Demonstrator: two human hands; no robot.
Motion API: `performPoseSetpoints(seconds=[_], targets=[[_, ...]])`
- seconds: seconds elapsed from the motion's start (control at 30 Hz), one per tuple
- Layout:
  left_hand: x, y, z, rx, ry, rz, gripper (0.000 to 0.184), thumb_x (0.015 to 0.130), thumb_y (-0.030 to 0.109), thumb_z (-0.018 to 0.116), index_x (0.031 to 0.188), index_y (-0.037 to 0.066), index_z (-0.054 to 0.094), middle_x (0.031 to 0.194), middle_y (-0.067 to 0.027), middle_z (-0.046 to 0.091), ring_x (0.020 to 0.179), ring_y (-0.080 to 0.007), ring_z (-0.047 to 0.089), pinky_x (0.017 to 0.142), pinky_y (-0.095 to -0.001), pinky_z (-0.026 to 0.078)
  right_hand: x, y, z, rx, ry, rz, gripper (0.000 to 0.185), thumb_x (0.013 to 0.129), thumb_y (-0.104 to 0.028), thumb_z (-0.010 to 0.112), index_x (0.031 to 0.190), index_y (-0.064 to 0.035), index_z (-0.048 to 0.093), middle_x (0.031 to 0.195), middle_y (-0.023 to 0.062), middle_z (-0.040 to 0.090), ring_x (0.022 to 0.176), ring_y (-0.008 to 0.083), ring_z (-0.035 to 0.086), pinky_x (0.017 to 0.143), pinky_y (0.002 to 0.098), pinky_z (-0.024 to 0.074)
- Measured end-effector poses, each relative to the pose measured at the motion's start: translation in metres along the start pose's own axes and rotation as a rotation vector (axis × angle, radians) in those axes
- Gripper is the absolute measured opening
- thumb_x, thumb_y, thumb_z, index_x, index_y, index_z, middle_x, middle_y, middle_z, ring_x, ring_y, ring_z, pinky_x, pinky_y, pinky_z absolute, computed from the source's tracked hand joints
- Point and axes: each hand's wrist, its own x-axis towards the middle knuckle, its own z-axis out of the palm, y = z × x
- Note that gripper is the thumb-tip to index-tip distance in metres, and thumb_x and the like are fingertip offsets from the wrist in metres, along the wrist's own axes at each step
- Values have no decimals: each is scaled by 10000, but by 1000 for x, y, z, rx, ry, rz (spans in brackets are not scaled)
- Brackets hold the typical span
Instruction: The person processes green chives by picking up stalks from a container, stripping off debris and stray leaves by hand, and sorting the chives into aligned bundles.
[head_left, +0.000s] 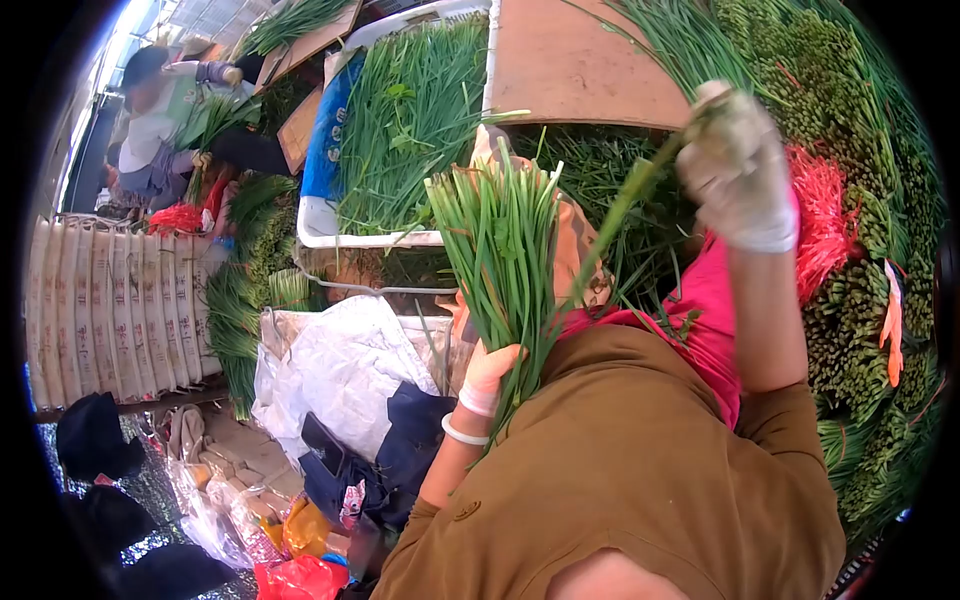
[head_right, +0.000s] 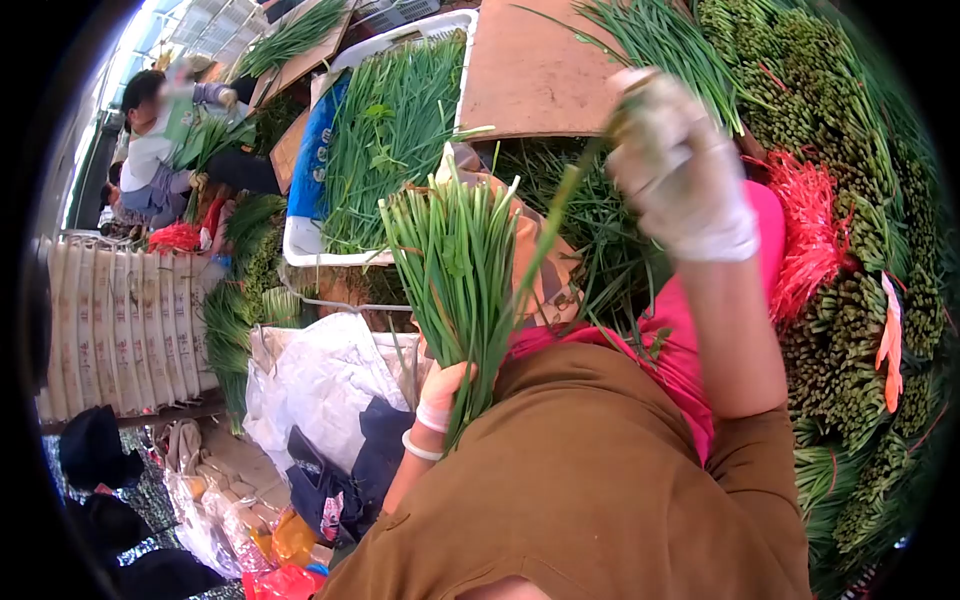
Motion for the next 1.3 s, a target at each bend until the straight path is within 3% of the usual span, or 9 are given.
performPoseSetpoints(seconds=[0.37,0.43,0.5,0.67,0.97,1.03,1.1,1.23,1.3], targets=[[-2,6,1,-27,13,-38,350,743,148,598,1059,23,517,869,-68,572,749,-176,559,658,-289,466,0,-184,-89,-175,28,-483,321,923,-81,507,1188,99,492,645,-26,434,550,82,441,667,237,417],[-2,6,5,-85,19,22,359,736,141,608,1062,21,516,890,-69,576,759,-175,563,658,-284,466,0,-219,-114,-421,-172,-438,358,913,-53,465,1229,115,449,859,75,560,779,108,532,684,247,431],[0,7,0,-38,-3,36,362,735,122,609,1071,24,515,919,-69,577,776,-171,565,672,-284,469,3,-261,-143,-644,425,-770,399,919,-90,504,1271,79,422,1241,173,554,1158,189,532,776,280,481],[2,17,12,128,-13,130,423,740,116,621,1136,26,503,1000,-59,570,848,-158,566,737,-295,479,21,-198,-87,-967,588,-756,356,908,-194,505,1220,-24,521,1096,78,578,892,124,516,723,247,433],[-2,16,28,318,17,170,713,759,213,747,1324,-7,372,1226,-71,519,1127,-173,488,986,-319,373,3,83,40,-1641,-281,221,483,780,-273,694,1199,-69,567,735,116,609,669,230,616,653,312,491],[-4,19,29,351,0,270,713,814,335,702,1336,-15,366,1252,-84,504,1141,-183,481,991,-320,371,8,107,27,-1517,-342,67,282,782,-278,695,921,-38,644,625,56,582,551,210,586,539,309,471],[-4,21,26,282,2,283,658,863,352,641,1338,-12,368,1257,-87,502,1141,-188,483,993,-326,373,5,91,31,-996,7,551,236,779,-252,692,860,-35,649,591,-22,535,492,123,510,463,259,398],[-1,-1,-1,199,157,273,488,952,408,440,1253,24,468,1156,-102,542,1018,-186,530,902,-334,435,15,39,1,-478,218,139,183,869,-212,569,853,-44,640,551,-60,417,453,22,290,454,176,246],[-1,-4,-9,217,170,284,471,964,383,418,1268,26,459,1174,-106,543,1025,-195,541,907,-330,440,12,33,7,-837,199,-87,171,862,-207,578,852,-51,646,536,-70,369,447,20,281,420,205,221]])
